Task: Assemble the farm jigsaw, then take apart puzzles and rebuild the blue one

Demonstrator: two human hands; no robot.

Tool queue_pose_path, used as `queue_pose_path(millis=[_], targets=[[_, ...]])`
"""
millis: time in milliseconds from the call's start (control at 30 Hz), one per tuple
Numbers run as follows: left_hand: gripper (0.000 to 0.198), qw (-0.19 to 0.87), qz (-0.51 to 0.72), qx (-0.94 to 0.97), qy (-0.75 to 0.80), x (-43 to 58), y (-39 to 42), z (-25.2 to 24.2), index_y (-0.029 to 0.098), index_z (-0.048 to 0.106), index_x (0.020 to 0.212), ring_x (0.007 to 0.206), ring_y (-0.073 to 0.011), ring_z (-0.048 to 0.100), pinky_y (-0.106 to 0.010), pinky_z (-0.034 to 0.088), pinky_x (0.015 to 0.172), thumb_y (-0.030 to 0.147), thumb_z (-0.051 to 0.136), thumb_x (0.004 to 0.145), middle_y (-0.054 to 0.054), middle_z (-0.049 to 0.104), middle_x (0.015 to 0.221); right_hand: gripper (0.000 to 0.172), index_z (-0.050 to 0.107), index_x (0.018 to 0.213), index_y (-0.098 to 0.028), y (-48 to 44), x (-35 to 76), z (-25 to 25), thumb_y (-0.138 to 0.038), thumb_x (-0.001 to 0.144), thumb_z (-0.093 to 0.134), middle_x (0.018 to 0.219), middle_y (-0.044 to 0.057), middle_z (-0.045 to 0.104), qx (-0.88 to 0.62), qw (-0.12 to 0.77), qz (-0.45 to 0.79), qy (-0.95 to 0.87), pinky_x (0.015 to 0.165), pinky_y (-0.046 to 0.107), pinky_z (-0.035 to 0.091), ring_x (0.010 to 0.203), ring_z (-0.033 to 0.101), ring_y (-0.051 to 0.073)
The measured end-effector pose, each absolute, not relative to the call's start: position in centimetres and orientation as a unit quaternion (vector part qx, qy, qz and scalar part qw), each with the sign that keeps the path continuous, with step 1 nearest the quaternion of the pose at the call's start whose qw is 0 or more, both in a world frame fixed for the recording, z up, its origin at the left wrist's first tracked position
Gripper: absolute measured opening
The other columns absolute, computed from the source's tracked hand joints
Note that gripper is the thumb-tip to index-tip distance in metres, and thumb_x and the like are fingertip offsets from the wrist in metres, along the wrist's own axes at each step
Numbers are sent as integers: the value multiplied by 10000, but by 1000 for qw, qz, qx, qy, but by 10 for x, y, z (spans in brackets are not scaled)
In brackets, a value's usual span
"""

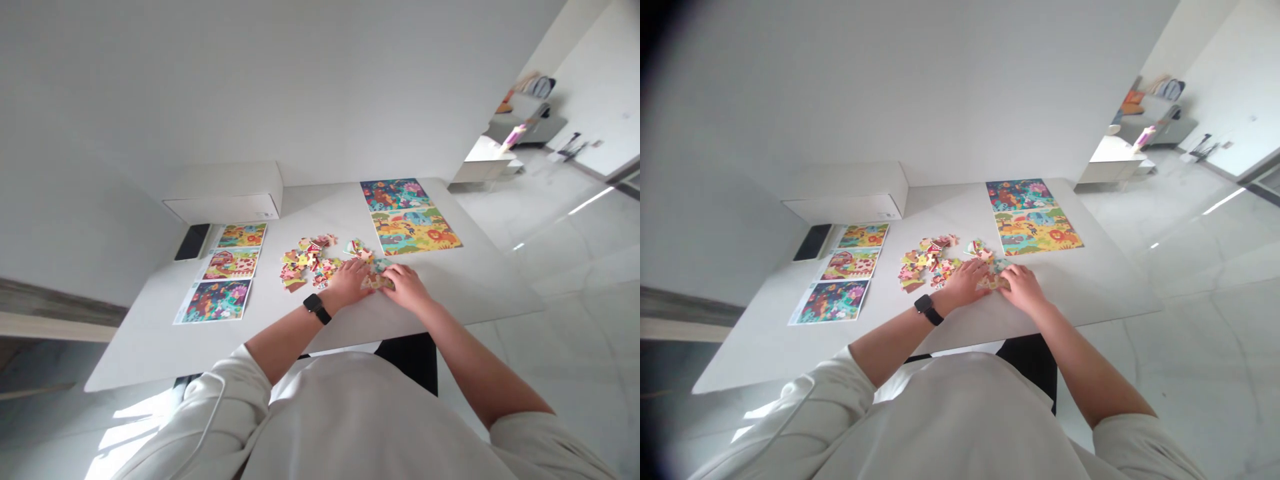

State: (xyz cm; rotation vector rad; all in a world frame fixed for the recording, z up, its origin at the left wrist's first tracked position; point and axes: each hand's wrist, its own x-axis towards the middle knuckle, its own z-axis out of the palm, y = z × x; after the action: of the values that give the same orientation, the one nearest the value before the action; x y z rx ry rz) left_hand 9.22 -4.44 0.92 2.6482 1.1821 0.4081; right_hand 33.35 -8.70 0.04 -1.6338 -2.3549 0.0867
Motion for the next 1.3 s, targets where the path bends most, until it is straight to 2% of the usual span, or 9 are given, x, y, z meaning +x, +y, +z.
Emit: queue_pose_path(millis=[200,467,633,733,833,967,1100,1200,1300], targets=[[435,96,131,905,393,85,-53,6,288,721,1404,1463,-376,532,-581,444,1229,373,717,978,-129,602,1564,272,765,1212,-247,-92,347,2,-266,945,716,1215,130,726,-577,159,18,-801,1024,485,535,1139,667,334],[466,101,119,923,353,47,-75,17,319,710,1427,1480,-342,508,-571,407,1249,226,630,978,-97,606,1560,364,735,1340,-257,-54,331,-13,-252,991,634,1352,129,699,-513,224,81,-825,1155,535,527,1290,638,330],[506,71,172,882,434,-6,-61,14,298,621,1523,1454,-343,529,-573,411,1248,325,618,1017,-140,604,1540,402,678,1430,-244,-36,308,-13,-268,1050,550,1405,137,693,-480,248,94,-836,1192,507,507,1325,636,306],[609,31,202,796,570,-39,-37,5,238,551,1577,1516,-407,465,-629,385,1252,405,658,1001,-202,538,1608,450,642,1474,-181,-16,288,-12,-302,1045,581,1432,192,674,-530,238,70,-811,1199,519,492,1346,621,344],[626,41,159,763,625,-52,-17,-3,228,534,1592,1565,-436,412,-680,345,1265,478,620,1025,-207,500,1654,487,634,1479,-157,5,262,-11,-314,1017,640,1460,223,658,-568,204,66,-795,1189,548,488,1367,606,380],[598,79,130,822,549,-47,-14,-6,250,560,1587,1581,-386,421,-631,330,1306,496,597,1043,-166,495,1678,374,731,1335,-203,18,237,-7,-272,968,710,1443,176,686,-536,177,110,-818,1192,506,492,1369,614,350],[520,111,175,872,444,-49,-16,-5,268,629,1517,1506,-311,526,-505,426,1278,453,624,1031,-131,576,1604,292,767,1267,-245,16,242,2,-286,987,695,1307,116,754,-509,190,144,-827,1126,452,544,1226,695,298],[505,100,229,836,489,-54,-1,-4,240,599,1530,1468,-309,559,-509,465,1242,390,588,1048,-148,605,1567,311,758,1297,-233,21,247,6,-285,1000,680,1285,121,759,-532,208,132,-810,1127,450,545,1221,699,293],[540,97,245,795,546,-46,32,-2,182,561,1552,1508,-333,521,-539,427,1271,349,589,1039,-185,579,1600,361,744,1348,-228,33,234,11,-298,996,707,1348,141,744,-551,197,138,-799,1161,475,529,1276,686,306]])
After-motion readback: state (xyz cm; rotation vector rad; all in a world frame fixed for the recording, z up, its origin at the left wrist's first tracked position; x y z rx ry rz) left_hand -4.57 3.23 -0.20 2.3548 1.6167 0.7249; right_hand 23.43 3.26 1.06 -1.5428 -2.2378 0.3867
